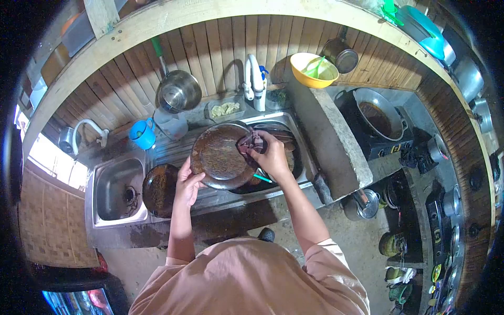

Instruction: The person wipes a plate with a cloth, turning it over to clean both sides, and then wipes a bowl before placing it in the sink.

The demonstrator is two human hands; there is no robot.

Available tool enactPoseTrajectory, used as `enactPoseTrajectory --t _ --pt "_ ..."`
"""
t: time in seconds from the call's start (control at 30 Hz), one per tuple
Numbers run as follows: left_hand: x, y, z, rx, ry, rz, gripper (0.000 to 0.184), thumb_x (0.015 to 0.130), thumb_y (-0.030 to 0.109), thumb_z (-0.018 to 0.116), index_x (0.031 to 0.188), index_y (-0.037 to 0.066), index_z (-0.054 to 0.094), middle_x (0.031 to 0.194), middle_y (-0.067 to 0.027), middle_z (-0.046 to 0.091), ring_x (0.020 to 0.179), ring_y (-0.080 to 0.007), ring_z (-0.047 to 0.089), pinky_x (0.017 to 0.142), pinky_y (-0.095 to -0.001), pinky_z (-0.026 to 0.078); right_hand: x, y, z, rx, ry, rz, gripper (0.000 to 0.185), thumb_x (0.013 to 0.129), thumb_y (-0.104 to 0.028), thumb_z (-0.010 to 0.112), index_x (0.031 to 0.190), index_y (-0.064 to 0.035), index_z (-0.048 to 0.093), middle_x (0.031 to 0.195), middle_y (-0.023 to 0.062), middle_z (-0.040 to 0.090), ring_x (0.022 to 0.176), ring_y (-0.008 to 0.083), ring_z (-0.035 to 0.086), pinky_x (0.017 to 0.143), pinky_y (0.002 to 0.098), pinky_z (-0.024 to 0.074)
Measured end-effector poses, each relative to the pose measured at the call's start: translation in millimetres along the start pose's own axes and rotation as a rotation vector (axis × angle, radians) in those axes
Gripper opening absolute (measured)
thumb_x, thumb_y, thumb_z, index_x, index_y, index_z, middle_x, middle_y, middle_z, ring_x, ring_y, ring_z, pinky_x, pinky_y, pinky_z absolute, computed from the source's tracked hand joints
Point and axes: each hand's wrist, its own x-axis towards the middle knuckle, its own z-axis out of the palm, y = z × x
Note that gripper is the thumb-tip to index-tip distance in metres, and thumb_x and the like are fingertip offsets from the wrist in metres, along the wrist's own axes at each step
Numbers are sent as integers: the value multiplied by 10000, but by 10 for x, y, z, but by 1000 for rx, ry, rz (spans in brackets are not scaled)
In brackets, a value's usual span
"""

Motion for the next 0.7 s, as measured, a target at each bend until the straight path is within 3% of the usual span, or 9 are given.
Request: enactPoseTrajectory --t 0.03,0.13,0.17,0.27,0.3,0.43,0.57,0.67,0.7 --pt "12 -28 -14 43 27 -31 716 922 -71 640 1582 50 390 1387 -119 631 1159 -236 684 912 -445 624 8 0 9 22 34 -14 514 727 -54 849 1211 19 692 1005 198 761 929 285 762 852 379 584" --pt "119 -120 -41 14 164 -106 670 971 -20 636 1588 78 392 1413 -128 609 1176 -249 676 941 -473 611 -35 -116 -5 28 101 28 455 735 -44 845 1162 7 697 1024 186 749 915 305 755 834 391 581" --pt "116 -160 -6 13 251 -104 602 1013 78 648 1572 106 427 1403 -134 599 1213 -290 657 995 -488 582 -51 -117 5 -11 139 -54 438 743 -39 838 1154 1 691 1017 179 737 903 319 747 816 399 579" --pt "167 -41 180 -9 331 -51 606 1036 154 642 1588 104 396 1374 -150 596 1257 -331 632 1050 -509 544 -90 -137 31 -116 205 -244 394 766 -20 821 1132 -12 676 985 161 700 872 346 719 776 407 571" --pt "137 30 299 47 333 11 557 1041 261 653 1509 42 444 1365 -182 601 1281 -374 619 1091 -529 510 -112 -164 25 -146 200 -270 382 774 -13 817 1128 -14 673 966 157 686 865 345 708 771 398 566" --pt "152 18 346 -192 214 -217 593 1000 490 675 1293 13 477 1429 -260 559 1273 -412 625 1096 -518 512 -214 -124 55 -231 151 -388 407 745 29 782 1127 -36 658 915 149 634 839 376 662 729 443 550" --pt "145 70 579 -440 229 -245 659 1007 470 673 1377 -23 438 1391 -226 563 1261 -415 628 1094 -516 520 -317 -93 119 -290 85 -589 461 684 43 761 1128 -42 666 945 127 641 886 351 649 752 444 559" --pt "200 -13 660 -445 395 -210 596 1013 393 685 1389 -13 465 1423 -200 543 1199 -385 659 1093 -506 527 -402 -131 122 -319 8 -667 502 673 13 782 1161 -60 690 990 103 665 906 322 655 764 424 573" --pt "241 -98 525 -556 293 -180 450 1012 274 687 1350 23 529 1347 -139 609 1135 -330 684 1022 -479 576 -426 -123 135 -324 -13 -686 508 676 3 789 1171 -64 693 1001 99 671 908 318 657 766 422 576"
